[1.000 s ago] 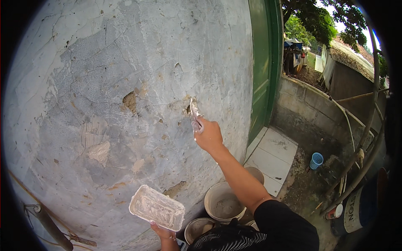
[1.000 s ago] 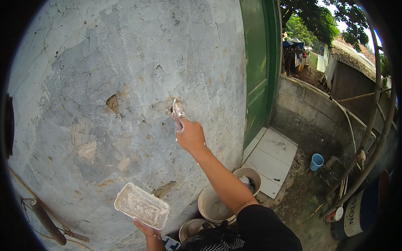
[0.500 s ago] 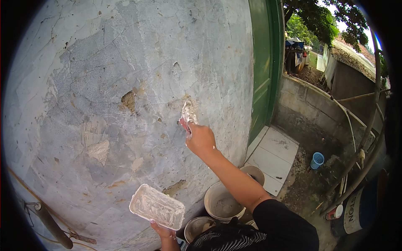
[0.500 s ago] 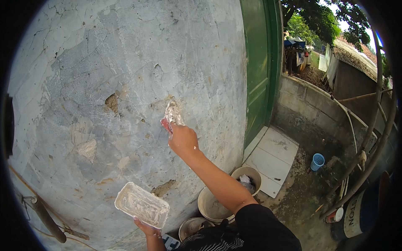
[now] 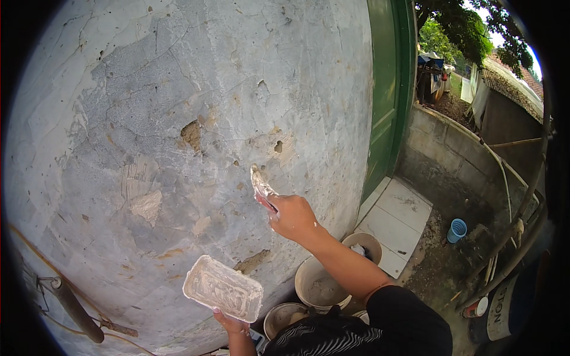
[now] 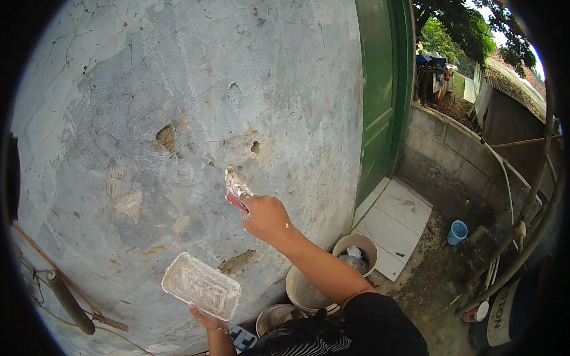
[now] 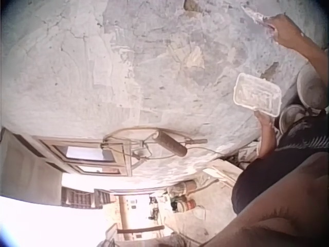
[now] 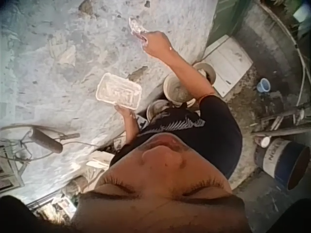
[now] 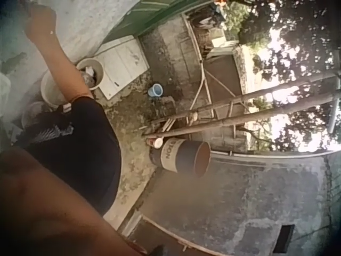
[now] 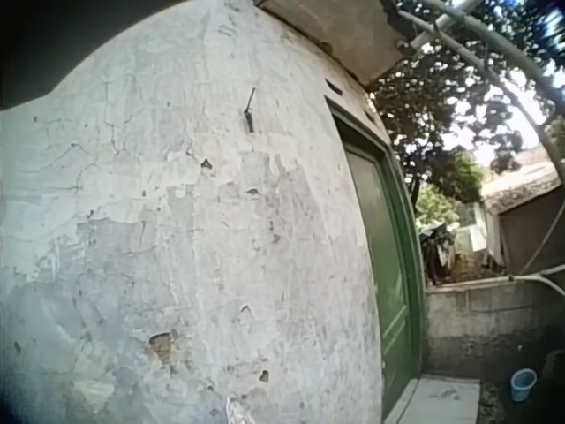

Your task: Patching and smoothing holes in a weathered wall using plaster and a hand scraper.

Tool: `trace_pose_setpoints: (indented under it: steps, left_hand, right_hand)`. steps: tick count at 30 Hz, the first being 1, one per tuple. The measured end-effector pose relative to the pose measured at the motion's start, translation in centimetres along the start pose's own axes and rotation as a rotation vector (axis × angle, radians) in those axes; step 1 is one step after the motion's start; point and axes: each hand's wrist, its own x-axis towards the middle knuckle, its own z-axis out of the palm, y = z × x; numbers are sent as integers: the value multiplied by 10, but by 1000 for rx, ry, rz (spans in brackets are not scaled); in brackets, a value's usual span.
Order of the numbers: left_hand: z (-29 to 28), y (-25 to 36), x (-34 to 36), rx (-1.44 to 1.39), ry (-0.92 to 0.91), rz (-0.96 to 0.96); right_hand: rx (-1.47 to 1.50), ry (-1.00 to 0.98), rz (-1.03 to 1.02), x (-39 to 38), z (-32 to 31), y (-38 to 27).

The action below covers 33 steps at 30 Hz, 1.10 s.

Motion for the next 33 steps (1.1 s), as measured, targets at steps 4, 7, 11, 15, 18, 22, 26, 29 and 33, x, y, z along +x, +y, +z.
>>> trace_pose_setpoints:
  steps: [4,7,11,15,18,22,26,29,33]
  left_hand:
    - [-3,3,1,-19,-5,19]
    - [-6,3,-6,-26,-3,-20]
    - [-1,5,-2,-8,52,8]
    - [-8,12,-5,38,22,62]
    - [-5,8,-8,-6,-2,0]
    - [-16,2,-7,-19,38,-12]
    - [-12,9,-13,-21,65,-23]
    - [-7,15,-14,-110,-41,-15]
    - [-19,19,-16,-132,-51,22]
  right_hand:
    - [109,369,340,19,-59,40]
    - [-21,300,327,39,-39,51]
    - [33,-1,65,1,-12,6]
    - [73,154,259,15,-53,25]
    - [-68,195,267,24,-30,52]
    - [-6,-67,62,-19,-1,11]
    - [402,-75,311,-61,-5,24]
    - [830,34,431,-94,8,44]
    - [1306,150,742,-111,7,15]
